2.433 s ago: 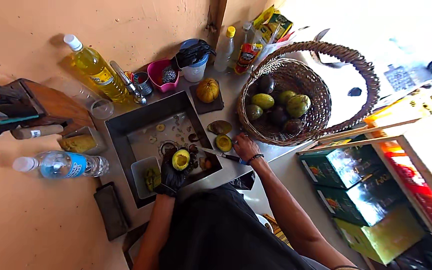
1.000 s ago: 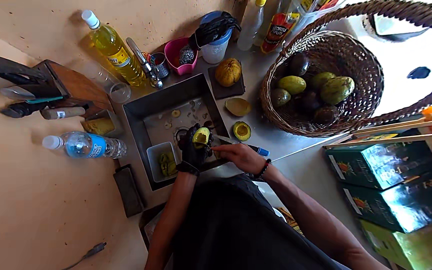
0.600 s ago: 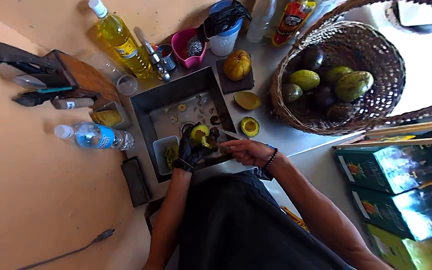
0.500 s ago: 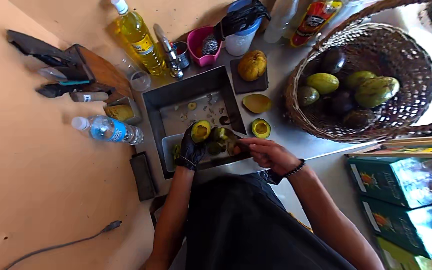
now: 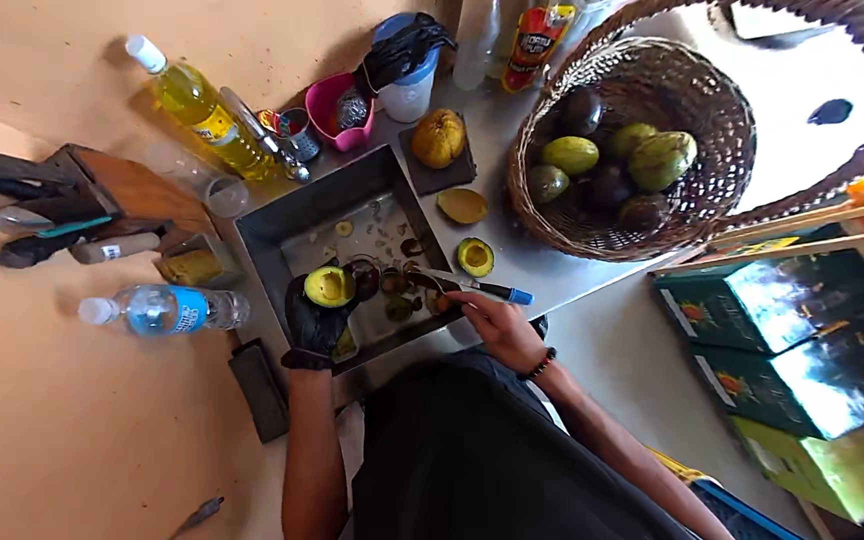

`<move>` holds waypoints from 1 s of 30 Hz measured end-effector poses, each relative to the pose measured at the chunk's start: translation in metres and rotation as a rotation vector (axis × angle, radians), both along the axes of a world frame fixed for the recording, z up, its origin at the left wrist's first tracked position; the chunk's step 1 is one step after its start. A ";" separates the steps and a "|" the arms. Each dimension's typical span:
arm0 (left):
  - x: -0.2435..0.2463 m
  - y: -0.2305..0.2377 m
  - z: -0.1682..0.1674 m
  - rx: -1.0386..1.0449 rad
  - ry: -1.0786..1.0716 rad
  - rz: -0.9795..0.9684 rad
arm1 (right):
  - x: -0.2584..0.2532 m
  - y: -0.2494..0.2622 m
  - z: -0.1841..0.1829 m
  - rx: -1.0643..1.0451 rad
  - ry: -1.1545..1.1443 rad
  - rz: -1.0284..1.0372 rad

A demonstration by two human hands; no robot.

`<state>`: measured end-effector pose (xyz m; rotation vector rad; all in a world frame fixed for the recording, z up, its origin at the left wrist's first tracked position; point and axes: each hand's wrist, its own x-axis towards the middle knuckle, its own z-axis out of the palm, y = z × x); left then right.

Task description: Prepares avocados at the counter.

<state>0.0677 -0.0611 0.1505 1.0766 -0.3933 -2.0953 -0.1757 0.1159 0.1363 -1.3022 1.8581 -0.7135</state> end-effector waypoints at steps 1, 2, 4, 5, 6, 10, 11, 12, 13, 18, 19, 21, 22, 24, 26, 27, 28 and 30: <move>0.010 -0.006 -0.012 -0.060 0.139 -0.013 | -0.001 -0.002 0.006 -0.056 0.007 -0.014; 0.011 -0.011 -0.016 -0.059 0.193 0.004 | 0.000 -0.004 0.011 -0.104 0.043 -0.021; 0.006 -0.015 -0.015 0.043 0.105 0.046 | 0.009 -0.008 0.021 -0.167 0.175 -0.016; 0.003 -0.015 -0.016 0.072 0.046 0.042 | 0.014 -0.012 0.025 -0.177 0.224 0.000; -0.002 -0.016 -0.016 0.079 0.007 0.028 | 0.019 -0.017 0.028 -0.179 0.264 0.025; -0.018 -0.010 -0.016 0.054 -0.050 -0.050 | 0.040 -0.040 0.026 -0.267 0.477 0.111; -0.022 -0.006 -0.015 0.040 -0.071 -0.062 | 0.044 -0.045 0.024 -0.269 0.523 0.126; -0.026 -0.003 -0.014 0.014 -0.107 -0.062 | 0.047 -0.049 0.024 -0.266 0.568 0.136; -0.030 -0.001 -0.015 -0.024 -0.147 -0.054 | 0.050 -0.052 0.024 -0.253 0.614 0.140; -0.034 0.017 -0.029 -0.409 -0.420 -0.082 | 0.065 -0.056 0.018 -0.261 0.729 0.134; -0.035 0.020 -0.029 -0.471 -0.462 -0.083 | 0.066 -0.056 0.017 -0.270 0.717 0.148; -0.040 0.024 -0.029 -0.523 -0.461 -0.051 | 0.065 -0.054 0.020 -0.268 0.616 0.161; -0.042 0.023 -0.030 -0.517 -0.423 -0.016 | 0.063 -0.054 0.023 -0.238 0.535 0.162; -0.046 0.020 -0.030 -0.478 -0.297 0.065 | 0.060 -0.052 0.026 -0.187 0.369 0.148; -0.048 0.019 -0.030 -0.472 -0.150 0.095 | 0.057 -0.050 0.026 -0.157 0.204 0.117; -0.049 0.019 -0.031 -0.484 -0.090 0.089 | 0.055 -0.049 0.027 -0.141 0.124 0.109; -0.048 0.020 -0.033 -0.495 -0.045 0.076 | 0.053 -0.049 0.028 -0.111 0.043 0.108; -0.045 0.024 -0.035 -0.528 0.027 0.038 | 0.048 -0.049 0.032 -0.013 -0.173 0.104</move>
